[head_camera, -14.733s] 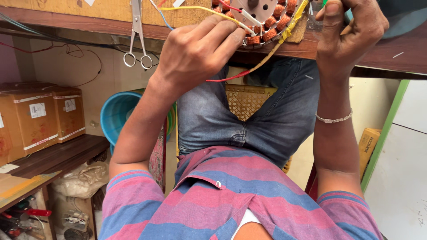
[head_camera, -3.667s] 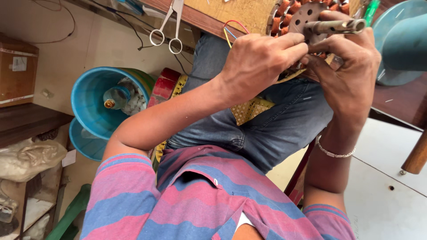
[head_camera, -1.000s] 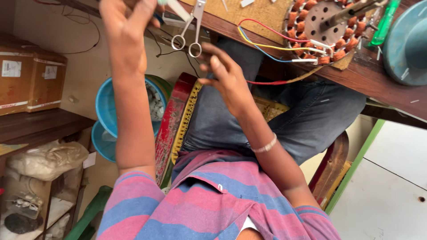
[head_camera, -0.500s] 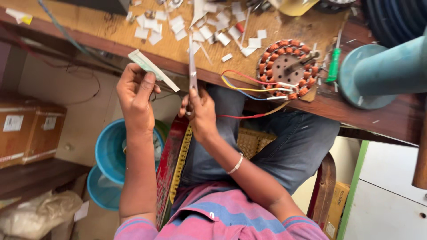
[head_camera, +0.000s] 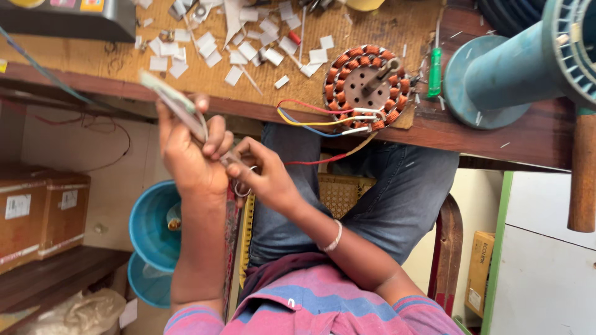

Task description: The person sits cross-legged and works on an electric motor stator, using scissors to cut white insulating tape and a screwdriver to adjust wires. They wrap the tape around the copper windings and secure the connections.

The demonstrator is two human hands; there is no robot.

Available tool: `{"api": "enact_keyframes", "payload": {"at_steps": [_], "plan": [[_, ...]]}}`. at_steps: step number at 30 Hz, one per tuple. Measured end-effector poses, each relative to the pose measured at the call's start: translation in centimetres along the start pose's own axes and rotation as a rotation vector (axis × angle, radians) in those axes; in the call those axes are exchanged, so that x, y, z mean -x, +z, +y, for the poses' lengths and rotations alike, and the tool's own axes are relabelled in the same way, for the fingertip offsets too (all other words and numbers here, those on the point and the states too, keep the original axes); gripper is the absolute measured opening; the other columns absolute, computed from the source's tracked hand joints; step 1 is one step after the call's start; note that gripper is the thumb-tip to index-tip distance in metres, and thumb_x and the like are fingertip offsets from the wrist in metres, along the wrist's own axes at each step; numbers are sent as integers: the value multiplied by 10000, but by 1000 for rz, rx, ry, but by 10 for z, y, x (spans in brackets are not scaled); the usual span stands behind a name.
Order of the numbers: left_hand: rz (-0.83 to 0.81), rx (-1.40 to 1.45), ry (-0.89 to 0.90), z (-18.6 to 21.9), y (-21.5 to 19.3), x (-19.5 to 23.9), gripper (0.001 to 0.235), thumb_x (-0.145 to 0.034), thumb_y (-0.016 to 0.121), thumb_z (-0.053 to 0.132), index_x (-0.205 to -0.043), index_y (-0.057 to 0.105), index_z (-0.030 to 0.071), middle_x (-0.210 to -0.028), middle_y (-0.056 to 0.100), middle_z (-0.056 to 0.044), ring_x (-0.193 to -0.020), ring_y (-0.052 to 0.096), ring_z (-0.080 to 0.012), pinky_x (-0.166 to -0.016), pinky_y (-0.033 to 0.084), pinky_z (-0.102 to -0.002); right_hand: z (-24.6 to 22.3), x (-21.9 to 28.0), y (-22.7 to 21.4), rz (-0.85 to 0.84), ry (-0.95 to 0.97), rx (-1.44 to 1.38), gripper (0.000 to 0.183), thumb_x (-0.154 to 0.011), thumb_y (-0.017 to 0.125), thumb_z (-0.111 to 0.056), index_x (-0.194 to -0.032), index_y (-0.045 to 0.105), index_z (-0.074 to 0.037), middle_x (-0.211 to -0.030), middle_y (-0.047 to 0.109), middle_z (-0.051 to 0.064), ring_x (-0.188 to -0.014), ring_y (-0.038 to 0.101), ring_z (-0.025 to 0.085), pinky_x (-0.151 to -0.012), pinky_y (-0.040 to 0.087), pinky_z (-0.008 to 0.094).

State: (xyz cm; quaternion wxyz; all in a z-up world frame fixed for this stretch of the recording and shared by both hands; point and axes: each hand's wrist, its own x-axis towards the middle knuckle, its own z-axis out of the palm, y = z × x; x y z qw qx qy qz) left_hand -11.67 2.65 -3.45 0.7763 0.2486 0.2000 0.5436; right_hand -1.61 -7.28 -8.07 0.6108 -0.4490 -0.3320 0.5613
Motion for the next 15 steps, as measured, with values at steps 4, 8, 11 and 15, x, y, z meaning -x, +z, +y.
{"api": "enact_keyframes", "payload": {"at_steps": [4, 8, 11, 15], "plan": [[115, -4, 87, 1, 11, -4, 181, -1135, 424, 103, -1296, 425, 187, -1088, 547, -47, -547, 385, -102, -490, 287, -228, -18, 15, 5, 223, -641, 529, 301, -998, 716, -96, -1240, 547, -38, -1232, 598, 142, -988, 638, 206, -829, 581, 321], [172, -18, 124, -10, 17, -7, 220, -1152, 441, 144, -1363, 408, 197, -1102, 539, -33, -548, 395, -105, -494, 300, -235, -28, 22, -9, 188, -585, 729, 378, -965, 763, -51, -1290, 572, -74, -1244, 597, 100, -1100, 641, 238, -929, 574, 358], [175, 21, 138, -16, 20, -6, 390, -1110, 456, 108, -1469, 384, 243, -1123, 553, -32, -527, 388, -87, -469, 301, -220, -36, 25, -23, 201, -489, 704, 442, -960, 748, -56, -1356, 553, -76, -1195, 627, 103, -1048, 673, 204, -896, 593, 332], [97, 67, 104, -32, 24, -1, 341, -1182, 434, 166, -1506, 333, 197, -1160, 543, -40, -563, 390, -98, -483, 303, -234, -41, 28, -41, 65, -220, 533, 482, -988, 653, -17, -1450, 525, -65, -1164, 704, 67, -1021, 718, 138, -903, 608, 305]]}}
